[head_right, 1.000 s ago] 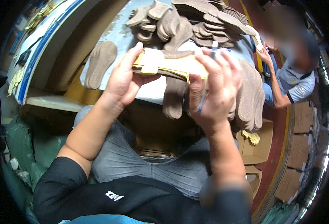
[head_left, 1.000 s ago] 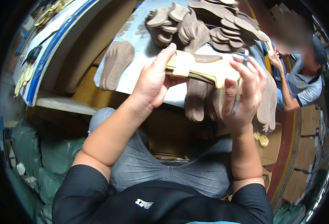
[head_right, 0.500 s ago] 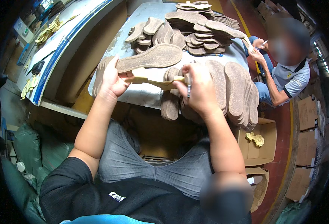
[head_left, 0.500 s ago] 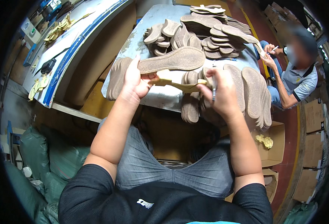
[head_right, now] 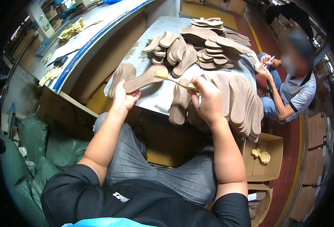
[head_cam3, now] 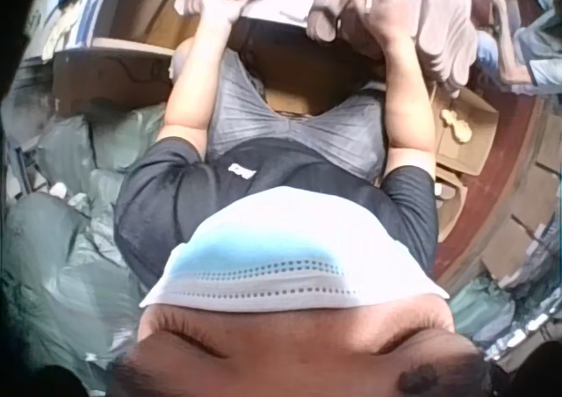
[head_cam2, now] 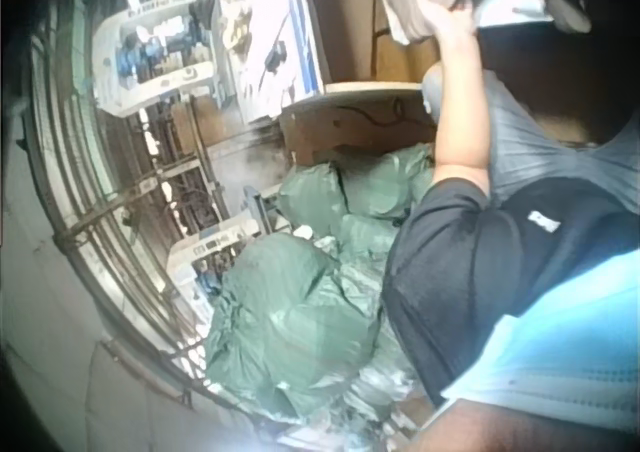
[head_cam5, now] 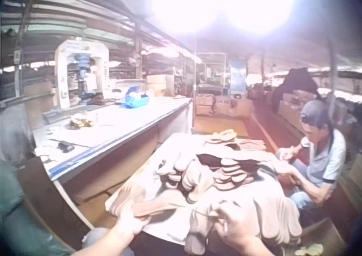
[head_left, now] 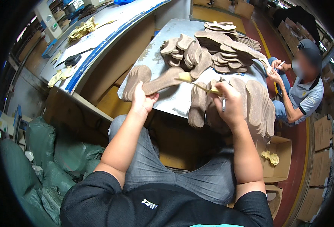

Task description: The person marks the edges of shoe insoles using a pen-like tool, flipping each insole to mark both sides. They handle multiple insoles one at a time, placing marked pieces aside and continuing the process.

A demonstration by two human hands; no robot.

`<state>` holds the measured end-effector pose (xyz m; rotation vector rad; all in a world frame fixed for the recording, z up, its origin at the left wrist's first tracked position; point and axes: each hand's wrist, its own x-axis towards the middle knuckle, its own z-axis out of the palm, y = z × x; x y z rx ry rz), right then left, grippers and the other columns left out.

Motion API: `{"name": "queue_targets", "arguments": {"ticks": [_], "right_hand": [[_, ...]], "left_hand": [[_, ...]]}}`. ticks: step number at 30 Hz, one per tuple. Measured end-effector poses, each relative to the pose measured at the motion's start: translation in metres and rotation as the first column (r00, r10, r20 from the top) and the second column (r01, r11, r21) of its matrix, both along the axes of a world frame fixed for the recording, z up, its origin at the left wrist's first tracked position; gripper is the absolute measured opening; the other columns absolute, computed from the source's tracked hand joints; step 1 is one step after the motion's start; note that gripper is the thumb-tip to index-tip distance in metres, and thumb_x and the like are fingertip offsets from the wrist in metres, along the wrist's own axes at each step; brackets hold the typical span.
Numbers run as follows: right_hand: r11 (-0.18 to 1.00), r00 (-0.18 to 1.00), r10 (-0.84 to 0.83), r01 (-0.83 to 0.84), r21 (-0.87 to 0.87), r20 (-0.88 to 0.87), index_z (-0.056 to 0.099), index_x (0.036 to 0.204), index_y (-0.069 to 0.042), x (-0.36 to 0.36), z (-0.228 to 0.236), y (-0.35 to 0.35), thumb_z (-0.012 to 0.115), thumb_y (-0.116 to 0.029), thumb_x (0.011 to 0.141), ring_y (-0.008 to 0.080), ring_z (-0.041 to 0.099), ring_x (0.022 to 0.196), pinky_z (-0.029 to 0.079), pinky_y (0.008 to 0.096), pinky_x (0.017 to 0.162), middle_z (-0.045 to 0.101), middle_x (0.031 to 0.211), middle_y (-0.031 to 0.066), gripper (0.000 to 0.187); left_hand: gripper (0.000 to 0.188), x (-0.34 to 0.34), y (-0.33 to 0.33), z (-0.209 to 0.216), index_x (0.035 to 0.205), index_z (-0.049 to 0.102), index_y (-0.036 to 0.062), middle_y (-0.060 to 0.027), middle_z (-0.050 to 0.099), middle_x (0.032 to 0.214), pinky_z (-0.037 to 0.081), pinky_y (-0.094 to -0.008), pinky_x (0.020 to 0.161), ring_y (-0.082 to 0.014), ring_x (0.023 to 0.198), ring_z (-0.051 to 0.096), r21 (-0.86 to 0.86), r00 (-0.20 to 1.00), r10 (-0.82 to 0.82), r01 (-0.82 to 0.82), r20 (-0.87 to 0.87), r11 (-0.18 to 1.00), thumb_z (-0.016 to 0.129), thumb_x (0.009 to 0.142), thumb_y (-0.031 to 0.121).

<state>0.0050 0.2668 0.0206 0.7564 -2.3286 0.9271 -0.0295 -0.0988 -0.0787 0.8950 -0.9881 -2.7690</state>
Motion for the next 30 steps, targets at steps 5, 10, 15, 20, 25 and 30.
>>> {"name": "queue_targets", "arguments": {"ticks": [5,10,15,20,25,30], "right_hand": [[0.984,0.993,0.004,0.018,-0.176,0.122,0.072,0.114,-0.003,0.001,0.002,0.009,0.086,-0.007,0.091,0.0399,0.078,0.090,0.060,0.0432,0.082,0.079,0.098,0.0194,0.027],[0.984,0.996,-0.007,0.023,-0.175,0.089,0.072,0.112,-0.002,0.012,0.005,0.011,0.087,-0.008,0.092,0.0379,0.079,0.087,0.060,0.0417,0.080,0.079,0.095,0.0196,0.026],[0.982,0.995,0.008,0.011,-0.191,0.098,0.071,0.112,-0.001,0.017,0.003,0.017,0.087,-0.007,0.091,0.0332,0.078,0.084,0.059,0.0394,0.080,0.077,0.092,0.0186,0.027],[0.977,0.997,0.012,0.004,-0.215,0.073,0.071,0.112,0.000,0.024,0.005,0.014,0.087,-0.009,0.092,0.0324,0.077,0.081,0.059,0.0388,0.079,0.078,0.090,0.0185,0.027],[0.972,0.995,0.015,0.009,-0.237,0.099,0.071,0.112,0.000,0.027,0.008,0.011,0.087,-0.008,0.092,0.0285,0.077,0.080,0.058,0.0379,0.078,0.077,0.089,0.0177,0.027],[0.967,0.992,0.021,0.011,-0.255,0.123,0.072,0.111,-0.001,0.030,0.013,0.016,0.085,-0.007,0.092,0.0257,0.077,0.080,0.059,0.0367,0.077,0.077,0.089,0.0168,0.024]], "left_hand": [[0.050,0.025,0.005,-0.016,0.145,0.059,0.0124,-0.0104,0.070,0.134,0.055,-0.0451,0.089,-0.0278,0.113,0.067,-0.084,0.988,0.142,-0.136,0.062,0.987,0.054,0.116,0.053],[0.042,0.033,0.009,-0.009,0.147,0.058,0.0098,-0.0113,0.069,0.138,0.057,-0.0460,0.092,-0.0263,0.119,0.067,-0.067,0.945,0.257,-0.275,-0.203,0.959,0.058,0.118,0.040],[0.046,0.025,0.007,-0.030,0.155,0.059,0.0090,-0.0105,0.067,0.152,0.054,-0.0560,0.107,-0.0287,0.135,0.064,-0.404,0.999,0.028,-0.041,-0.038,0.914,0.070,0.114,0.028],[0.040,0.025,0.005,-0.048,0.149,0.065,0.0052,-0.0098,0.074,0.127,0.054,-0.0460,0.084,-0.0239,0.106,0.070,-0.444,0.997,0.056,-0.078,-0.062,0.893,0.069,0.111,0.014],[0.034,0.029,0.002,-0.028,0.147,0.067,0.0039,-0.0085,0.077,0.131,0.057,-0.0306,0.084,-0.0160,0.107,0.073,-0.382,0.886,0.161,-0.344,-0.436,0.858,0.060,0.114,0.009],[0.038,-0.009,0.049,0.040,0.152,0.062,-0.0075,-0.0160,0.073,0.142,0.060,-0.0403,0.109,-0.0227,0.124,0.074,-0.414,0.785,-0.043,-0.278,-0.618,0.867,0.057,0.117,0.009]]}}
